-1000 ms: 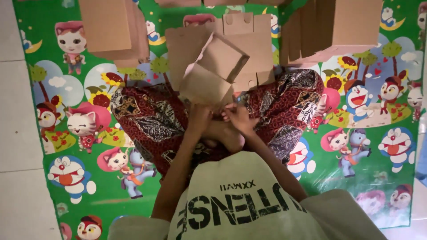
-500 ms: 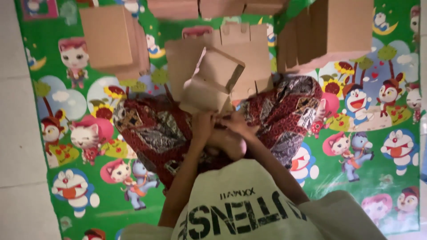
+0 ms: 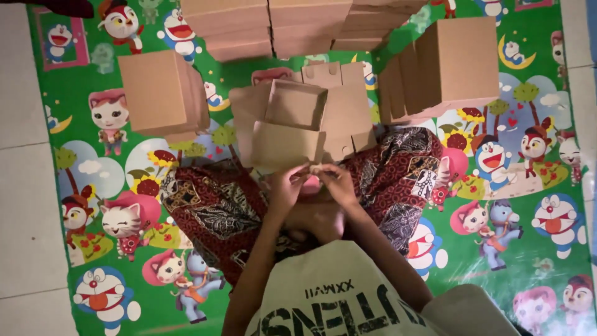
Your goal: Folding flat cardboard cutouts into small boxes and stacking them.
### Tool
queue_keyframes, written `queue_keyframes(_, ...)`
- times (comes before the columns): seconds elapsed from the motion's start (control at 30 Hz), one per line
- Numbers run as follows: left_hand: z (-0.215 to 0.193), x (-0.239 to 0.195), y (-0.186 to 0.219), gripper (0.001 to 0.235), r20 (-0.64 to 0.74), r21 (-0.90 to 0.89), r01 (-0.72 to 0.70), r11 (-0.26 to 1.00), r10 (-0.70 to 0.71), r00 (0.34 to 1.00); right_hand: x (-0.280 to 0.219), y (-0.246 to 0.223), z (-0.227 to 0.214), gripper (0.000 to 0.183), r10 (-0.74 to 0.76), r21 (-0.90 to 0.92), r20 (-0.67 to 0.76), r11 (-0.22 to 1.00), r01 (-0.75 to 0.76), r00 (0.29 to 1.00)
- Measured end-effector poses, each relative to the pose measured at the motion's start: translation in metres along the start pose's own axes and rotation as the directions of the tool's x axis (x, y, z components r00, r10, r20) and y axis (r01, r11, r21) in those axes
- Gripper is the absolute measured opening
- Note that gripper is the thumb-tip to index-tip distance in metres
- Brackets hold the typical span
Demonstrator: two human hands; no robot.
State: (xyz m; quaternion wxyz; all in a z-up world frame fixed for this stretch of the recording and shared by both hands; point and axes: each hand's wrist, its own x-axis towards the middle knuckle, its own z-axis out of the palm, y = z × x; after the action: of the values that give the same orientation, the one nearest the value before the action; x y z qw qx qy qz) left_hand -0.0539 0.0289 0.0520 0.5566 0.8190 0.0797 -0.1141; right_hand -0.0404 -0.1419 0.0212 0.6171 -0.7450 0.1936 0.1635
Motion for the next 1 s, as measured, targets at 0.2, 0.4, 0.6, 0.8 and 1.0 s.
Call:
queue_keyframes(0.2, -0.012, -0.005, 0.028, 0.028, -0.105, -0.103, 0.071, 0.992, -0.082, 0.991, -0.011, -0.030, -0.005, 0.018, 0.003, -0.027, 0.073, 1.000, -0.001, 0.997)
queue_keyframes(0.4, -0.006, 0.000, 0.010, 0.032, -0.094, -0.135, 0.091, 0.987, -0.104, 0.990, -0.013, -0.040, -0.009, 0.020, 0.170, -0.032, 0.132, 0.985, -0.167, 0.977)
queue_keyframes(0.6, 0.023, -0.010, -0.016, 0.027, -0.026, -0.001, -0.005, 1.000, 0.005, 1.000, -0.021, -0.016, -0.012, 0.036, 0.211, 0.279, 0.189, 0.925, -0.259, 0.959)
queue_keyframes(0.8, 0.048, -0.027, -0.031, 0.036, -0.015, 0.095, -0.050, 0.994, 0.052, 0.999, -0.007, 0.031, -0.007, 0.032, 0.257, 0.265, 0.180, 0.917, -0.298, 0.950)
queue_keyframes(1.0, 0.047, -0.034, 0.006, 0.030, -0.109, 0.256, -0.054, 0.965, 0.085, 0.990, 0.015, 0.075, 0.006, 0.023, 0.148, 0.177, 0.105, 0.970, -0.165, 0.983)
